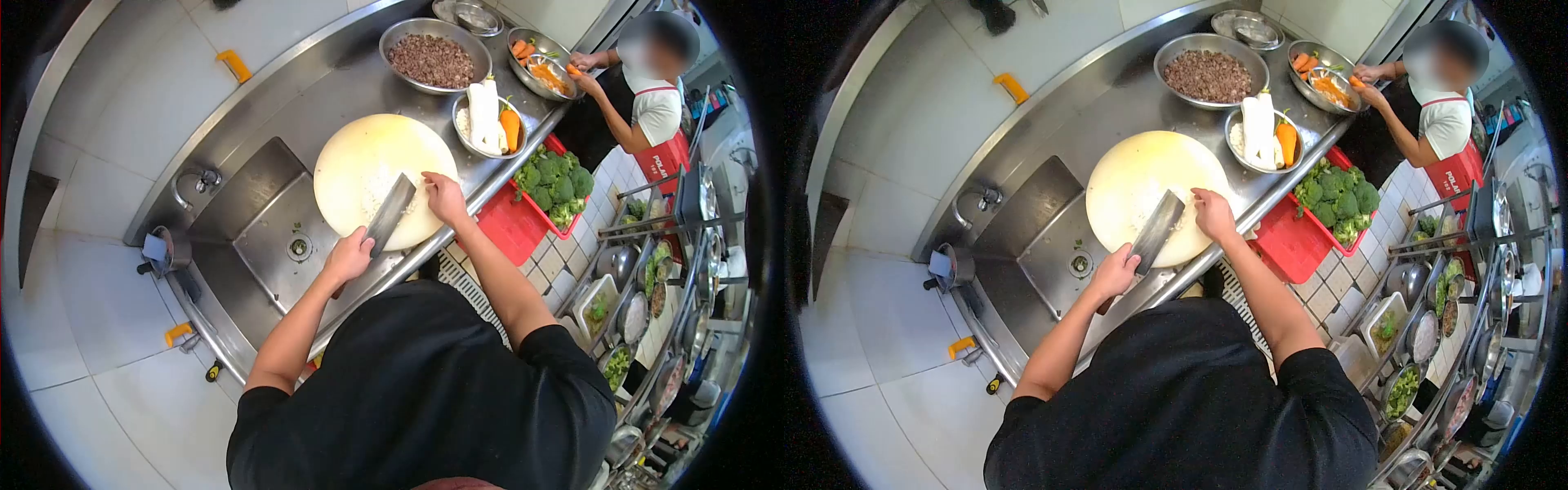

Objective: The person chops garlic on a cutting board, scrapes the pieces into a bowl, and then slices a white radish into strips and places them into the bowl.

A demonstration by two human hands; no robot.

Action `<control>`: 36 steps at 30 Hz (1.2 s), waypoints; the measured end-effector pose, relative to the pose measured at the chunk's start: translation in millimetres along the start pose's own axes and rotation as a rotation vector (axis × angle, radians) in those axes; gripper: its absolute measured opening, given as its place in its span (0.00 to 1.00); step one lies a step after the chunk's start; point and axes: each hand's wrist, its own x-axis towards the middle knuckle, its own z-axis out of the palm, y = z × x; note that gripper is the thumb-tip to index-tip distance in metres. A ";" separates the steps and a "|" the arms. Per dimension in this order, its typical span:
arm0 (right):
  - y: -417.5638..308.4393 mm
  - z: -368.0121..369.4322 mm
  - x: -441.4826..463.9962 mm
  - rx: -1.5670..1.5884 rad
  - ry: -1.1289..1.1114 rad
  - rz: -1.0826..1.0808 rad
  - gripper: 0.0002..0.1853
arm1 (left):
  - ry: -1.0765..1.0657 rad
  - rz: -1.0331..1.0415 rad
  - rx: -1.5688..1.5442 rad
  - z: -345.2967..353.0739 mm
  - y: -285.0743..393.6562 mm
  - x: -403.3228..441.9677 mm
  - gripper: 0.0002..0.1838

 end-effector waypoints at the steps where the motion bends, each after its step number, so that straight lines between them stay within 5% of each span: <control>1: -9.8 0.2 -6.5 0.048 0.104 -0.049 0.29 | 0.020 -0.011 -0.048 -2.9 -2.8 3.3 0.13; 3: -18.4 4.3 -61.5 0.034 0.181 -0.062 0.26 | 0.001 -0.088 -0.125 8.2 0.5 -36.8 0.12; 10: -30.4 -2.0 -24.3 -0.146 0.249 -0.296 0.25 | 0.113 -0.097 -0.228 8.2 14.0 -18.9 0.13; 14: -38.5 -11.7 -4.2 -0.264 -0.042 -0.338 0.19 | 0.181 -0.033 -0.207 7.6 14.6 -15.4 0.13; 20: -27.9 1.9 15.8 -0.250 -0.095 -0.353 0.09 | 0.199 -0.211 -0.412 -19.3 51.1 -26.8 0.12; 24: -26.7 -13.2 15.3 -0.098 -0.058 -0.269 0.09 | 0.226 -0.230 -0.333 -18.5 52.0 -31.7 0.14; 29: -14.2 -32.5 -2.0 -0.157 0.021 -0.194 0.10 | 0.272 -0.107 -0.141 18.9 29.9 -25.7 0.16; 36: -6.9 -7.2 -14.1 -0.284 0.101 -0.206 0.09 | 0.166 -0.202 0.006 14.3 74.2 -24.4 0.14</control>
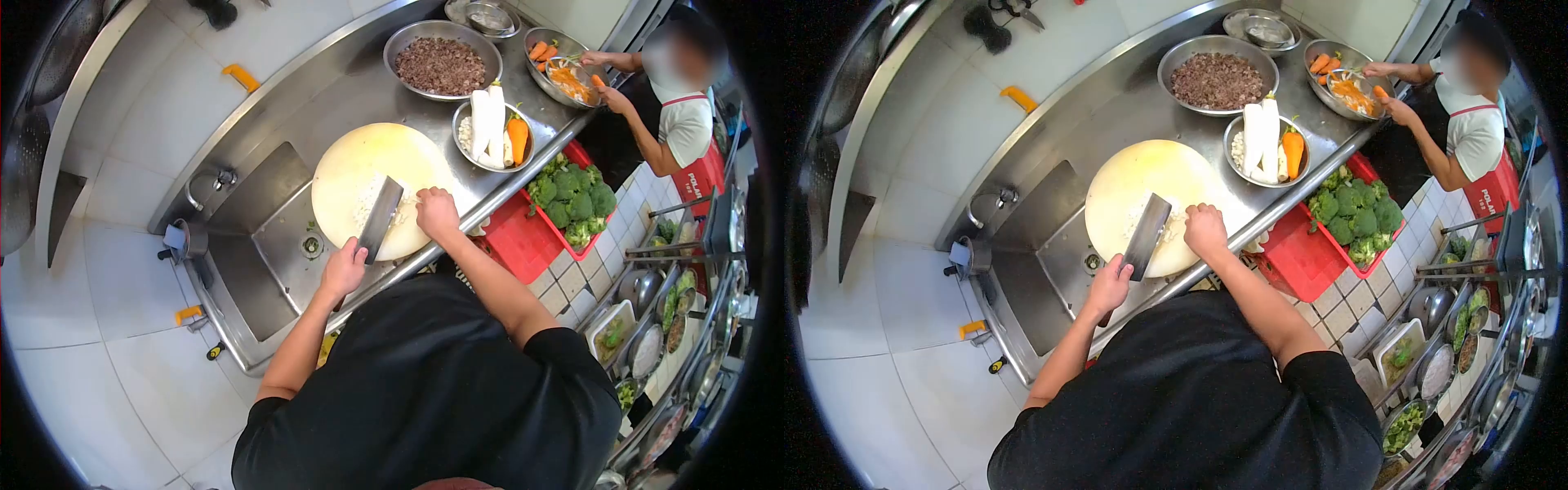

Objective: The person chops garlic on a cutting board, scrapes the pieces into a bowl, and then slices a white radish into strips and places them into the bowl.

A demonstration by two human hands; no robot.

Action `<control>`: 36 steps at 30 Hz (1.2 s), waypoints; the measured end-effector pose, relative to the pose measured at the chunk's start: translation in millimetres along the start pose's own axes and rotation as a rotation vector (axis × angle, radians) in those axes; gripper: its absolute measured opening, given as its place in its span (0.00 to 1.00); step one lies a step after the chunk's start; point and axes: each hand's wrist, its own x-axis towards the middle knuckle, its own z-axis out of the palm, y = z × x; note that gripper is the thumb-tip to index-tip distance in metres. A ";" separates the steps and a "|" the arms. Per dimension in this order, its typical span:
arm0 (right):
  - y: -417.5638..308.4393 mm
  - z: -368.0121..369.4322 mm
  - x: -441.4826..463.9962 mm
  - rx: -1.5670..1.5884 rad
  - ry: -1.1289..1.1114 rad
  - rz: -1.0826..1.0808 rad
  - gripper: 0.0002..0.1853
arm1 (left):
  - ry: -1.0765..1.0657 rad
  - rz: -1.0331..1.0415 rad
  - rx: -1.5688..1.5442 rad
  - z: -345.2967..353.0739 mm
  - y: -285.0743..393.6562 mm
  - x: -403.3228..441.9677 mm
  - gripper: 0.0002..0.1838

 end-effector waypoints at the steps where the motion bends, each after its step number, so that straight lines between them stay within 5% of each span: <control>1: 0.9 -0.3 2.7 0.004 -0.019 0.028 0.09 | -0.002 -0.003 0.012 -0.6 1.3 1.0 0.14; 8: -9.4 -17.9 -17.3 0.032 -0.258 0.110 0.18 | -0.040 0.014 -0.027 5.5 1.5 -1.9 0.14; 11: -15.5 -14.4 -29.2 -0.012 -0.054 0.126 0.23 | -0.060 0.000 -0.030 8.6 0.0 -7.1 0.14; 14: -15.6 -8.2 -15.6 -0.062 -0.105 0.134 0.27 | -0.033 0.027 -0.021 9.2 -4.3 -6.4 0.13; 24: -4.8 -8.1 27.9 -0.047 -0.188 0.020 0.09 | -0.019 0.024 -0.049 -1.7 -11.5 1.3 0.13; 36: -11.3 -17.5 -14.9 0.024 -0.124 0.047 0.16 | 0.004 0.001 -0.023 6.4 -7.8 -7.4 0.13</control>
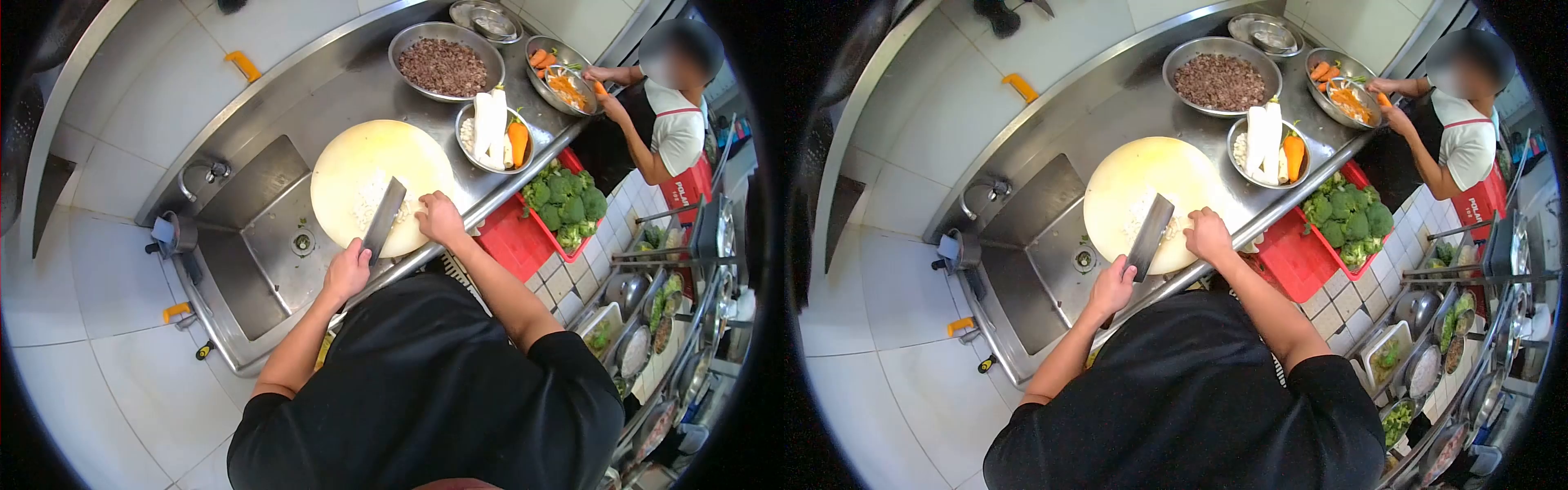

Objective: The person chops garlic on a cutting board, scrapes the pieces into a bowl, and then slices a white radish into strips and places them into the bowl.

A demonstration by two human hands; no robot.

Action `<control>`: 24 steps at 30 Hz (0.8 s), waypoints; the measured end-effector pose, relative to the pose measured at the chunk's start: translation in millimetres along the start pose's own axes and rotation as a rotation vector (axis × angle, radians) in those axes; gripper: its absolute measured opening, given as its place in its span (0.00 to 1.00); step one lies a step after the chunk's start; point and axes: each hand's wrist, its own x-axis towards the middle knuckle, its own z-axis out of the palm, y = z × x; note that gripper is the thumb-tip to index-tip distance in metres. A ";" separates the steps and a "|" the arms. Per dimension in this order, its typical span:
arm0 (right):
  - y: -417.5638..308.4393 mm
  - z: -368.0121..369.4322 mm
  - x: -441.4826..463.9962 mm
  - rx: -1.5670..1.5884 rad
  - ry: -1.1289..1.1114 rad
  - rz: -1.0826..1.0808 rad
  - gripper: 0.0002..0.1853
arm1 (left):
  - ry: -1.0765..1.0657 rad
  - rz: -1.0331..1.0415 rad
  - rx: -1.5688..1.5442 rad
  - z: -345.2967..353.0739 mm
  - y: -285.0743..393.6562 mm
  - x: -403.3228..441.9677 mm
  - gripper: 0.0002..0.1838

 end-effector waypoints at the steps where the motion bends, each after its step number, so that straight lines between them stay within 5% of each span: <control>1: -6.4 2.3 -1.3 -0.034 0.021 0.010 0.16 | 0.023 0.001 0.011 1.5 -0.5 2.7 0.13; 24: -6.8 -4.0 28.8 -0.104 -0.208 0.001 0.15 | 0.075 0.011 -0.046 -2.2 -3.7 4.5 0.14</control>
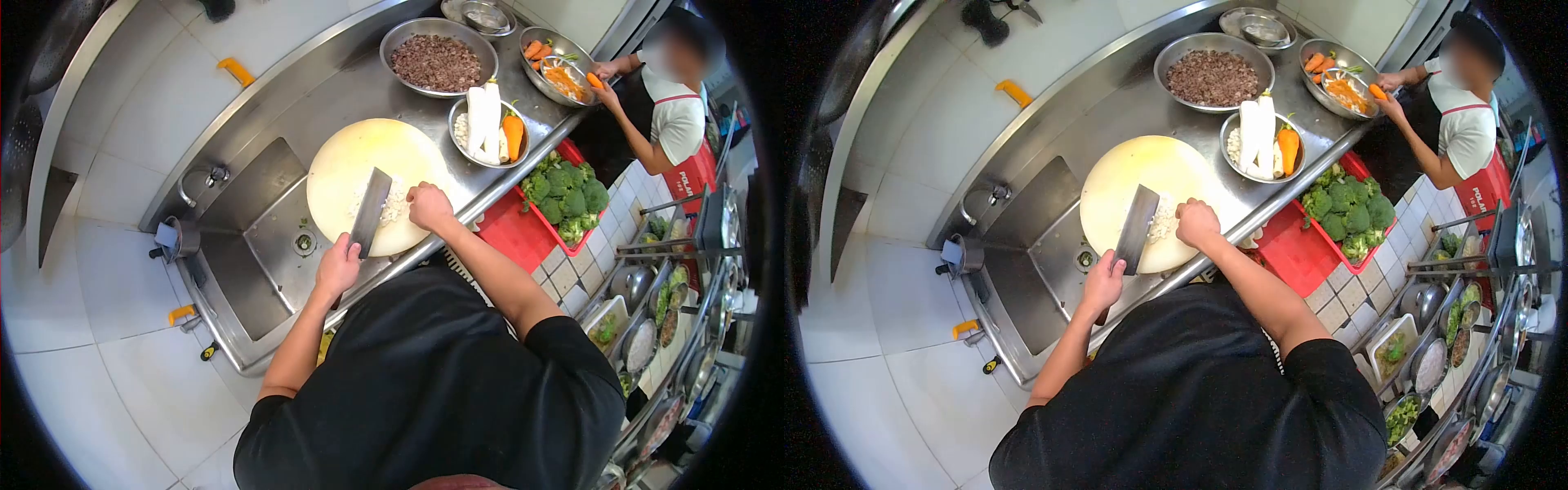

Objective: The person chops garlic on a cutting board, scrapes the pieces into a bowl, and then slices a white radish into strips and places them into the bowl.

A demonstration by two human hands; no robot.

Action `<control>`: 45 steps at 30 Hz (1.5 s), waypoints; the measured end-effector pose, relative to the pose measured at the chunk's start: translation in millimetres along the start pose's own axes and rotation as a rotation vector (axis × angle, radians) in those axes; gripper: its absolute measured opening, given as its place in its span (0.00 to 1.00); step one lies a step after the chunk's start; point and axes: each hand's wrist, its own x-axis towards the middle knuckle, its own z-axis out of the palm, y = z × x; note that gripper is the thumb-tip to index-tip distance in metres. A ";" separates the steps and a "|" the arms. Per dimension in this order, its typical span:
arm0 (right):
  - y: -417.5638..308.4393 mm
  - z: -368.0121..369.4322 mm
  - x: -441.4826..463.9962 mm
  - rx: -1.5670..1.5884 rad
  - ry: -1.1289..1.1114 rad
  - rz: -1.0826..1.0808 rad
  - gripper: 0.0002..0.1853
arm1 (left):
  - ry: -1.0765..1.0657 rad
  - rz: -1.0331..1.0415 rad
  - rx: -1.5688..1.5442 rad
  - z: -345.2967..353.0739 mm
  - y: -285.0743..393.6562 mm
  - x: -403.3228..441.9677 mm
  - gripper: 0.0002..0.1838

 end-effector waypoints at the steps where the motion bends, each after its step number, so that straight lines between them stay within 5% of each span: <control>1: 2.1 0.1 -0.1 -0.004 -0.017 -0.013 0.15 | -0.001 0.005 0.004 -0.5 0.4 0.4 0.13; 7: 15.3 0.7 -19.1 0.091 0.063 -0.209 0.15 | -0.041 -0.071 0.010 -6.3 10.4 -7.0 0.13; 17: -3.9 14.5 -41.7 0.296 0.139 -0.054 0.14 | -0.129 0.002 0.155 8.8 19.3 -12.5 0.13; 26: 9.0 14.9 -49.5 0.134 0.184 -0.258 0.13 | -0.215 -0.028 0.299 25.7 21.6 -16.8 0.12; 45: 18.4 17.4 -46.1 0.134 0.172 -0.228 0.06 | -0.237 0.029 0.302 15.2 26.1 -5.4 0.13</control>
